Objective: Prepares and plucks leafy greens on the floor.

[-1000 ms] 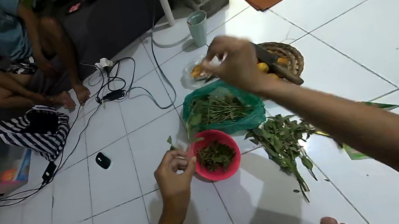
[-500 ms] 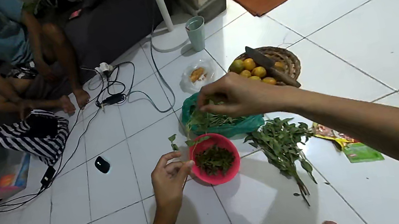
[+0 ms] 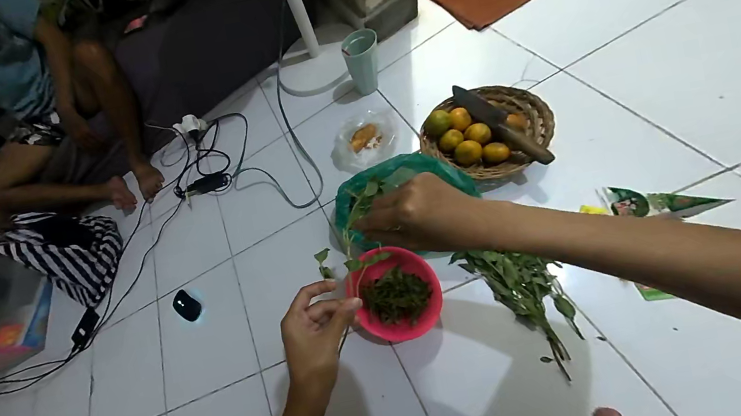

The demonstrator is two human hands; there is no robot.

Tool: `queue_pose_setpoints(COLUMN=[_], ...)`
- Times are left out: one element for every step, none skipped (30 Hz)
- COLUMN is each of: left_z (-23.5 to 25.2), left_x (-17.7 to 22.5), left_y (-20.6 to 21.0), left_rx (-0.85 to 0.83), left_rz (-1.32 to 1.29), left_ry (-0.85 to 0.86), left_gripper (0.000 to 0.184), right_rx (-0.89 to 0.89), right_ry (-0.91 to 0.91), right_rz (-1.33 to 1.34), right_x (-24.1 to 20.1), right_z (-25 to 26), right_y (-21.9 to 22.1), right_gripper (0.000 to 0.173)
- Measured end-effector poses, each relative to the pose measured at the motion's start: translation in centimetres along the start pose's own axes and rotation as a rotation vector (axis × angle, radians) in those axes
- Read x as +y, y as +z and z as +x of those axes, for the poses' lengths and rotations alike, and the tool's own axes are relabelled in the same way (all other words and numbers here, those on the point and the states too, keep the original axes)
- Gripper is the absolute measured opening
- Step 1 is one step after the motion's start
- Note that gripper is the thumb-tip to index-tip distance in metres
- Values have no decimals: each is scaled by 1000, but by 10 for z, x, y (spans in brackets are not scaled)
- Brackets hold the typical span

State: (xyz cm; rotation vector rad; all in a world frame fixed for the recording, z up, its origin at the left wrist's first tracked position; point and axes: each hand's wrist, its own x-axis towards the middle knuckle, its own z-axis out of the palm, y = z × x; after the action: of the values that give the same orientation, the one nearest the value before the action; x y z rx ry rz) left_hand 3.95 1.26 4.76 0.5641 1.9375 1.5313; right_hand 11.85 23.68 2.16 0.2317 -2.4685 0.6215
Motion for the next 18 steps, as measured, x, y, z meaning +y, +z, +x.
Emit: queue_pose_setpoints(left_z=[0,0,0,0,0,0,0,0,1,1,1,0,-1,-1,-1,0,1,2], left_x=[0,0,0,0,-1,-2,-3,-3,-2,-2,-1,-1,-2,-3,-3,-3,-3,-3], left_y=[0,0,0,0,0,0,0,0,0,0,0,0,1,1,0,-1,-3,-4], left_rx=[-1,-1,-1,-1,0,0,0,-1,-3,-6,-5,-4,1,6,8,8,8,11], left_rz=[5,12,18,21,21,20,19,18,17,16,16,16,12,9,8,9,13,16], left_ry=[-3,-4,-5,-5,-1,6,11,15,19,21,22,19,16,16,22,31,42,46], left_gripper=[29,29,29,29,29,30,30,30,30,30,31,31,31,31,32,32,32,31], right_rx=[23,59,86,108,131,157,195,242,289,321,336,339,339,352,356,370,396,414], right_ry=[-21,-51,-81,-101,-115,-116,-99,-56,21,129,270,427,582,712,842,941,1025,1109], right_rz=[-27,-59,-89,-115,-136,-147,-142,-104,-32,64,170,284,406,527,665,797,924,1055], right_x=[1,2,2,3,3,3,2,0,-1,-3,-4,-2,4,13,23,31,37,41], right_z=[-1,-2,-3,-4,-5,-6,-8,-9,-10,-11,-10,-7,-3,1,4,6,9,11], right_y=[4,9,13,17,19,21,23,25,27,27,24,17,8,0,-8,-13,-16,-20], right_gripper=[15,13,13,13,14,14,14,14,16,17,16,15,12,9,10,15,20,22])
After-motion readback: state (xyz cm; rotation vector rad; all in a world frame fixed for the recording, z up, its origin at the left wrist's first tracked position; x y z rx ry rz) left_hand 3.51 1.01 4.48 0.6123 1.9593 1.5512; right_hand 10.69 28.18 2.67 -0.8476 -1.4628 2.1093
